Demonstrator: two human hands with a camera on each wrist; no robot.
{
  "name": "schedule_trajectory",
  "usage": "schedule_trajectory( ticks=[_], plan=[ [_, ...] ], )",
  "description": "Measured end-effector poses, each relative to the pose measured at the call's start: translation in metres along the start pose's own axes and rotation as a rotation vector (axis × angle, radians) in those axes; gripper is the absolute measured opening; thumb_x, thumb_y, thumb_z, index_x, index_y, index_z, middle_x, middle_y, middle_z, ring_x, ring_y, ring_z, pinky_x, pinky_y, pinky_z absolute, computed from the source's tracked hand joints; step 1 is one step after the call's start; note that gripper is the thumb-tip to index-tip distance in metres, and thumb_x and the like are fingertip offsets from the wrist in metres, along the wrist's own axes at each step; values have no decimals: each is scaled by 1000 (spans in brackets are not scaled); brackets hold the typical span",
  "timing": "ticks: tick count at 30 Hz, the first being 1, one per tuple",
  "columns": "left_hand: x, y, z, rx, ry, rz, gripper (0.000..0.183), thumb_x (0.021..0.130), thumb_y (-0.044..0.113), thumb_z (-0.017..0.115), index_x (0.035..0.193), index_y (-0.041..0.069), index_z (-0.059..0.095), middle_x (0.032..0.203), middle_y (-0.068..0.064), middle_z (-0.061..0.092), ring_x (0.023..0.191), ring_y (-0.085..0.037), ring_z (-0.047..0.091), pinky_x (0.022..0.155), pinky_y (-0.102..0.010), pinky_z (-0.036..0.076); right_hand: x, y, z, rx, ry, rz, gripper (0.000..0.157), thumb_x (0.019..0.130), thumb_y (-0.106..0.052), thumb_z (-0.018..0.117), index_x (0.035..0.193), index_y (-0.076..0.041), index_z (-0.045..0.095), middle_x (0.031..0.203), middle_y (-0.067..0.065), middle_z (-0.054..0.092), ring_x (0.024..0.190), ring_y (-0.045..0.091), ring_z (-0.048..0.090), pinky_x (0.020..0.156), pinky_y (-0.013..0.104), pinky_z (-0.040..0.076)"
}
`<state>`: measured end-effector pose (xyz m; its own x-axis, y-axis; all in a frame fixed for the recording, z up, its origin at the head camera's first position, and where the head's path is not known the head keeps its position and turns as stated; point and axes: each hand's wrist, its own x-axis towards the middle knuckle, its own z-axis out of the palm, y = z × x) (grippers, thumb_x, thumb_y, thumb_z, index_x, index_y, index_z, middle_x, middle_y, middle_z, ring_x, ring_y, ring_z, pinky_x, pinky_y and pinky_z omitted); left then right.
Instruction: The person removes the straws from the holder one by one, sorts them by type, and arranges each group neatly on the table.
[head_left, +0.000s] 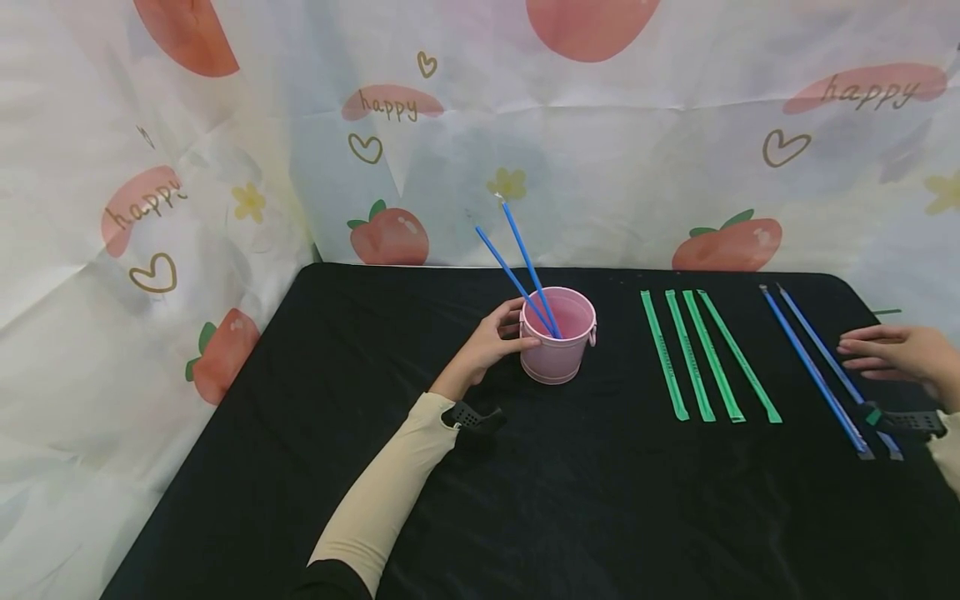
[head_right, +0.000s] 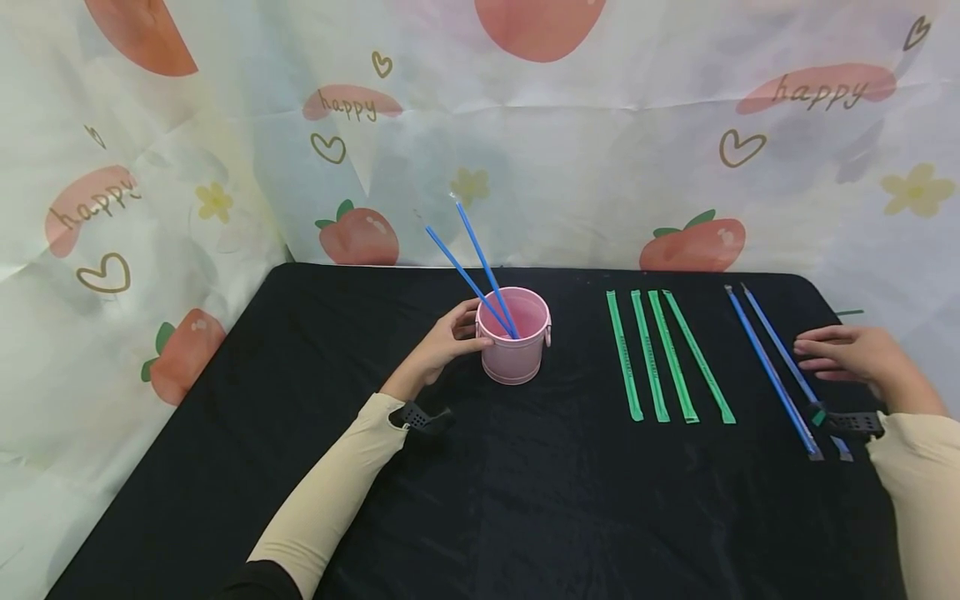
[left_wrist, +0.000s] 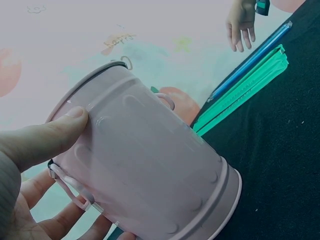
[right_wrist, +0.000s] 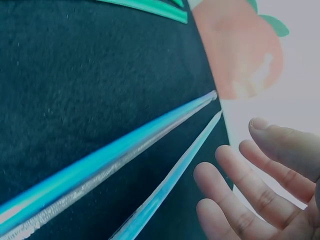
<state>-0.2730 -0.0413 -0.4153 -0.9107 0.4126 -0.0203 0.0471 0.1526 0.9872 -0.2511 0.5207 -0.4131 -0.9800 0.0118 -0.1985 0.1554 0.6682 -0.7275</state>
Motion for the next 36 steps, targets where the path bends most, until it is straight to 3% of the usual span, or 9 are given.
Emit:
schedule_trajectory(
  ticks=[3, 5, 7, 10, 11, 12, 14, 21, 36],
  plan=[
    [0, 1, 0, -4, 3, 3, 65, 87, 12, 65, 144, 16, 34, 144, -13, 40, 133, -33, 40, 105, -47, 40, 4, 3, -1, 10, 6, -19, 19, 97, -35, 48, 104, -22, 59, 75, -35, 56, 65, -6, 62, 59, 22, 54],
    [0, 1, 1, -5, 6, 7, 65, 87, 11, 65, 144, 16, 34, 144, -13, 40, 133, -32, 40, 104, -47, 41, 5, 3, -1, 1, 7, -26, 30, 96, -37, 48, 114, -14, 57, 77, -35, 56, 66, -7, 62, 60, 24, 55],
    [-1, 1, 1, -7, 8, 10, 65, 86, 10, 65, 144, 16, 35, 144, -13, 41, 133, -32, 41, 104, -47, 41, 7, 5, -1, 21, 25, -47, 14, 94, -40, 52, 104, -33, 59, 77, -35, 57, 66, -8, 62, 59, 22, 54],
    [-1, 1, 1, -7, 9, 10, 65, 86, 10, 65, 144, 16, 35, 144, -13, 41, 133, -32, 41, 104, -47, 41, -4, -15, 1, 66, 18, -75, 11, 95, -34, 52, 104, -33, 57, 77, -34, 57, 67, -9, 61, 59, 20, 54],
    [-1, 2, 1, -7, 9, 10, 65, 86, 10, 65, 143, 16, 35, 144, -13, 41, 133, -32, 41, 104, -47, 41, -7, -22, 2, 87, 19, -87, 9, 95, -31, 53, 97, -40, 56, 77, -35, 57, 67, -10, 61, 58, 18, 53],
    [-1, 2, 1, -7, 8, 9, 65, 86, 11, 65, 143, 16, 35, 144, -13, 41, 133, -32, 41, 104, -47, 41, -11, -29, 3, 104, 23, -100, 18, 95, -29, 54, 90, -46, 53, 77, -35, 58, 67, -10, 61, 58, 17, 52],
    [-1, 2, 1, -4, 7, 9, 65, 86, 11, 65, 144, 16, 35, 144, -13, 41, 133, -32, 41, 104, -47, 41, -19, -46, 6, 91, 23, -106, 20, 96, -25, 51, 92, -44, 51, 77, -36, 56, 67, -12, 60, 58, 16, 52],
    [-3, 3, 1, -9, -1, 13, 66, 87, 11, 65, 144, 15, 34, 145, -16, 39, 133, -34, 40, 105, -48, 40, -23, -71, 10, 10, 69, -167, 9, 97, -27, 50, 104, -32, 48, 80, -38, 52, 70, -14, 58, 61, 15, 51],
    [-3, 3, 1, -13, 2, 16, 66, 86, 10, 65, 144, 14, 34, 145, -17, 39, 132, -34, 41, 104, -48, 41, -27, -126, 20, 8, 32, -259, 18, 97, -22, 51, 107, -36, 51, 87, -34, 59, 76, -12, 61, 62, 13, 51]
  ],
)
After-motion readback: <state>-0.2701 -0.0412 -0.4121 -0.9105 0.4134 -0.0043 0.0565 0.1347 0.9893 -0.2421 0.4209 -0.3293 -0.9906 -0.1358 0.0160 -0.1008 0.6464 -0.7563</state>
